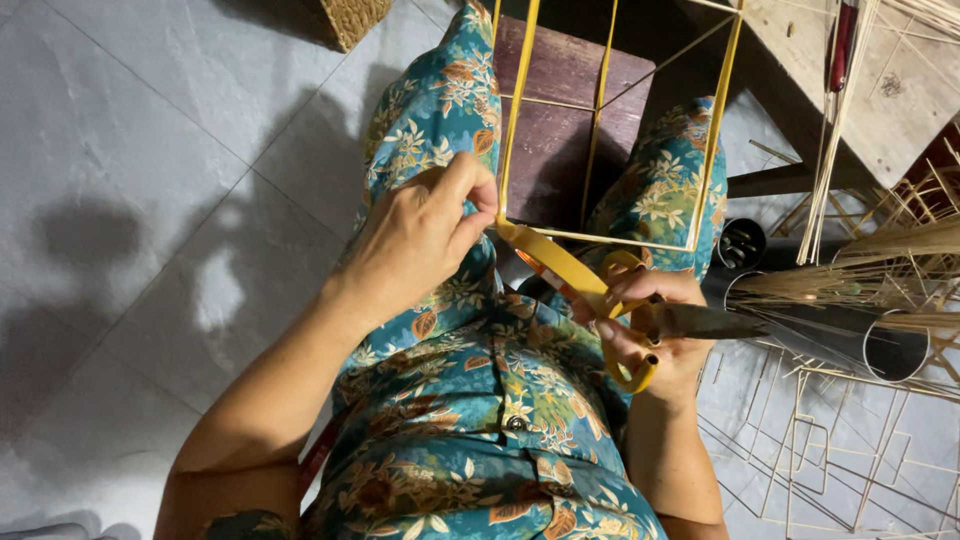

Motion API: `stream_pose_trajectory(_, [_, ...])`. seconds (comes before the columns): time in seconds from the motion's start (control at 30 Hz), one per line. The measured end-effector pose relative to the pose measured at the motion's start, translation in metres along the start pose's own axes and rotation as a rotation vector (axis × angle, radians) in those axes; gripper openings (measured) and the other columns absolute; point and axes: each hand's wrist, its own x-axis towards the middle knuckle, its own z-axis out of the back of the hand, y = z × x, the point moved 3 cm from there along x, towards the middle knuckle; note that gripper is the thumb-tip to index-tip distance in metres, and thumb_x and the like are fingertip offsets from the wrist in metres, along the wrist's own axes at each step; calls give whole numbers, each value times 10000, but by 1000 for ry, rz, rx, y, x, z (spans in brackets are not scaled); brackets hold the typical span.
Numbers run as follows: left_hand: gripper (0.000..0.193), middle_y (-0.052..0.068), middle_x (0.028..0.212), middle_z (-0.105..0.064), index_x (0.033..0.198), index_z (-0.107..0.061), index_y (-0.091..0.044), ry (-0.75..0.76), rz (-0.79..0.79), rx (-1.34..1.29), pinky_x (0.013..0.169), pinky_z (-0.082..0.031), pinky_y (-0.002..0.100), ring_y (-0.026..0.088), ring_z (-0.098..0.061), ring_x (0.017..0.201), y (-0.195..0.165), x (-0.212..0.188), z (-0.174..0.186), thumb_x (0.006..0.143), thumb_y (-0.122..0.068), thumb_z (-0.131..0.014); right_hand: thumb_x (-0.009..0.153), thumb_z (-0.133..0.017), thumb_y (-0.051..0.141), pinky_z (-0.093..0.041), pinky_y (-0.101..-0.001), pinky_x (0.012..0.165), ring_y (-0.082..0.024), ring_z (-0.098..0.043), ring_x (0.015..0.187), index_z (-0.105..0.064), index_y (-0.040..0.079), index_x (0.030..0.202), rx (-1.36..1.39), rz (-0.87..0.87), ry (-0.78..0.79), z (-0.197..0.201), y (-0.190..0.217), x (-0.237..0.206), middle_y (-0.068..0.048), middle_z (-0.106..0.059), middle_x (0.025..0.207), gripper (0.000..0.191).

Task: The person wraps a yellow plastic strip around a rectangular metal basket frame, securing it with tape and cutting the strip with scissors. The person repeats this process along the frame edges.

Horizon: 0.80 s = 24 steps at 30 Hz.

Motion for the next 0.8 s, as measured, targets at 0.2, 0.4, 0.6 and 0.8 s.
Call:
stream_pose_trajectory(0.2, [197, 71, 961, -727, 1085, -559, -50, 61, 103, -299, 795, -607, 311, 187, -775, 916, 15, 1, -20, 946, 48, -658, 884, -723, -83, -626, -402, 752, -303, -736, 898, -546, -15, 1212, 10, -26, -43, 9, 6, 6, -196, -646, 1119, 379])
stream_pose_trajectory(0.4, [215, 68, 1060, -768, 1132, -544, -17, 173, 207, -604, 922, -564, 248, 152, -738, 1086, 31, -7, -28, 972, 40, -675, 891, -741, -57, -621, -406, 806, -286, -729, 913, -546, -4, 1228, -55, -54, 28, 15, 14, 17, -205, -661, 1139, 393])
stream_pose_trajectory(0.6, [154, 68, 1045, -688, 1109, -540, -12, 140, 323, -775, 912, -581, 228, 173, -749, 1098, 38, -12, -37, 1007, 39, -644, 816, -827, 16, -581, -367, 898, -203, -699, 952, -620, -10, 1195, -368, -186, 198, 61, 57, 24, -154, -702, 1108, 433])
stream_pose_trajectory(0.8, [157, 73, 1008, -674, 1125, -534, -4, 102, 322, -719, 896, -545, 234, 143, -721, 1045, 37, -19, -36, 1008, 43, -628, 811, -852, 56, -542, -284, 875, -151, -652, 936, -645, -29, 1143, -678, -281, 97, 120, 99, 9, -95, -682, 1030, 400])
